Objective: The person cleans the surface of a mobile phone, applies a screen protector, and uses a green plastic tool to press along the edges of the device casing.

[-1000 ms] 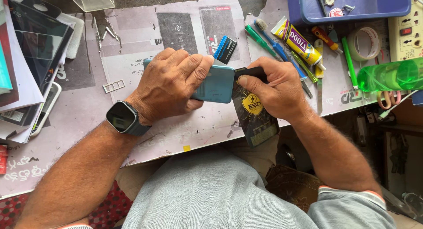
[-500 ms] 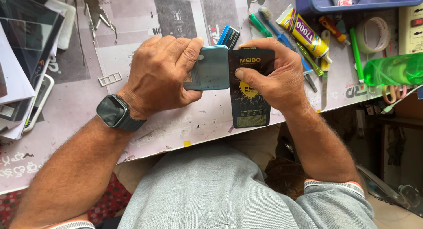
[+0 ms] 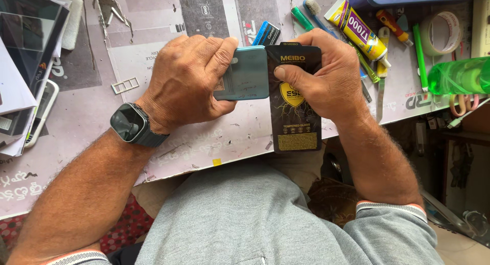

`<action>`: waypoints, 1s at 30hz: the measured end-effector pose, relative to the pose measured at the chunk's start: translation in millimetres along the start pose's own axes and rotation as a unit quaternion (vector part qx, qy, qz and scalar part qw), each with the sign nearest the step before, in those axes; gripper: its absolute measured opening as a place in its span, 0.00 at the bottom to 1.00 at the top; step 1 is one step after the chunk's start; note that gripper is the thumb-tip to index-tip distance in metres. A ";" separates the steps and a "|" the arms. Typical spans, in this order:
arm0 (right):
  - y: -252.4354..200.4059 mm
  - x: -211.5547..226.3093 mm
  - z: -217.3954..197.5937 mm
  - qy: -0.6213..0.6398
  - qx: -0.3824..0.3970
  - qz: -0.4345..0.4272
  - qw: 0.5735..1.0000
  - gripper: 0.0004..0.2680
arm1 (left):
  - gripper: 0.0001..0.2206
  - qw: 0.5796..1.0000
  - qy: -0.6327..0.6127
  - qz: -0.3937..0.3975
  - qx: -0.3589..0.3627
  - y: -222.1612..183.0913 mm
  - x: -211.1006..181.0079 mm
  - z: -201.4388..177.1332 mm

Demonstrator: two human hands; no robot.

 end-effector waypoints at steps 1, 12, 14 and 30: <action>0.9 1.0 -0.5 0.001 0.001 -0.007 1.000 0.09 | 0.32 1.000 -0.001 0.002 -0.001 0.4 0.8 0.3; 4.5 3.3 -25.7 0.039 -0.038 -0.060 0.997 0.08 | 0.36 0.999 -0.036 0.027 0.015 6.9 -27.6 5.8; 4.1 2.2 -23.1 -0.014 -0.036 -0.044 0.998 0.08 | 0.36 0.999 -0.044 0.023 0.024 6.0 -24.3 6.0; -25.4 -7.6 2.9 0.269 -0.033 0.079 0.959 0.14 | 0.31 0.999 -0.030 -0.008 -0.029 3.4 -9.4 -2.9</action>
Point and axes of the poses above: each hand's wrist, its own y-axis towards the middle knuckle, its own z-axis out of the palm, x = y × z, the point moved 7 cm from there along y, towards the middle knuckle, and after that the axes turned 4 degrees about -y, right-handed, at the moved point
